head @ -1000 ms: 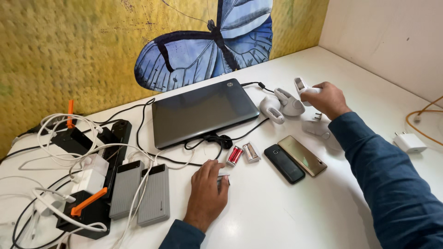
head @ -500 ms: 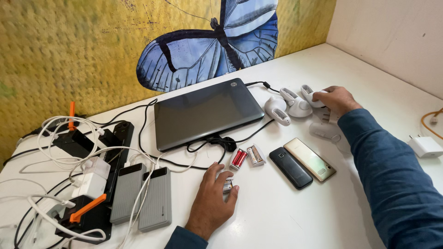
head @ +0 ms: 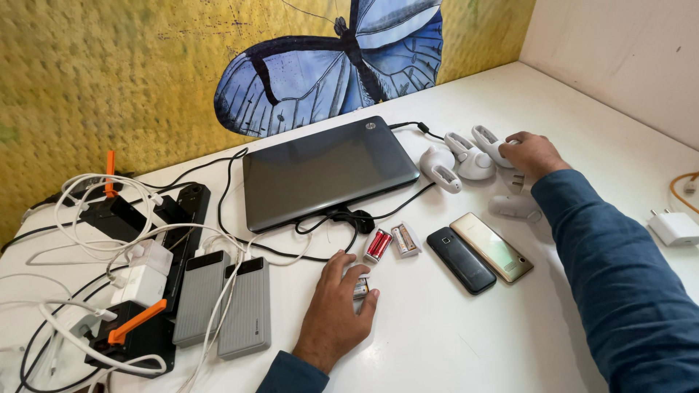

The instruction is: The person removes batteries from two white handheld devices, places them on the table, and then inserts new batteries into the same devices. The person also opens a laptop and connects a power cable to a power bank.

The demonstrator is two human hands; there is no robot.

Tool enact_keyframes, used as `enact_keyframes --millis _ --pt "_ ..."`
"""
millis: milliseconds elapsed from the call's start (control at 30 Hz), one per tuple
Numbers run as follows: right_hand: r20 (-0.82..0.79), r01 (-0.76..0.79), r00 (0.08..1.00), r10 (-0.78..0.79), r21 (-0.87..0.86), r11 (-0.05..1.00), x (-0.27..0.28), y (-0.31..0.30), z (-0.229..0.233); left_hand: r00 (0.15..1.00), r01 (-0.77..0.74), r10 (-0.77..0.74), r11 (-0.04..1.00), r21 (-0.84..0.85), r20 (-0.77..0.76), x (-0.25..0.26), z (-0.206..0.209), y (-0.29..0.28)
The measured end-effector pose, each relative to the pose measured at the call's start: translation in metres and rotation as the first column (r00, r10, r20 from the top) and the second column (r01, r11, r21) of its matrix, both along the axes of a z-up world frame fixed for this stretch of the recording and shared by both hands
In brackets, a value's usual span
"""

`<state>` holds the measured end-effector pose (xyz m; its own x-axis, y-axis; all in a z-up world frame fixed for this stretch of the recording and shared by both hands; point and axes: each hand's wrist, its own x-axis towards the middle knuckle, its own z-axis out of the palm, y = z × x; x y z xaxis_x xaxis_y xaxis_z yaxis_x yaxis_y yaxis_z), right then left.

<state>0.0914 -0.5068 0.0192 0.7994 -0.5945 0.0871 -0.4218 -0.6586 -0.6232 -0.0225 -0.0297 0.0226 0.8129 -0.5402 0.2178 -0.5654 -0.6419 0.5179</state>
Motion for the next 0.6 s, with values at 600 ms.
enact_keyframes --millis 600 --pt "0.211 -0.023 0.974 0.078 -0.252 0.968 -0.028 0.087 0.025 0.999 0.021 -0.021 1.000 0.006 -0.049 -0.003 0.003 0.002"
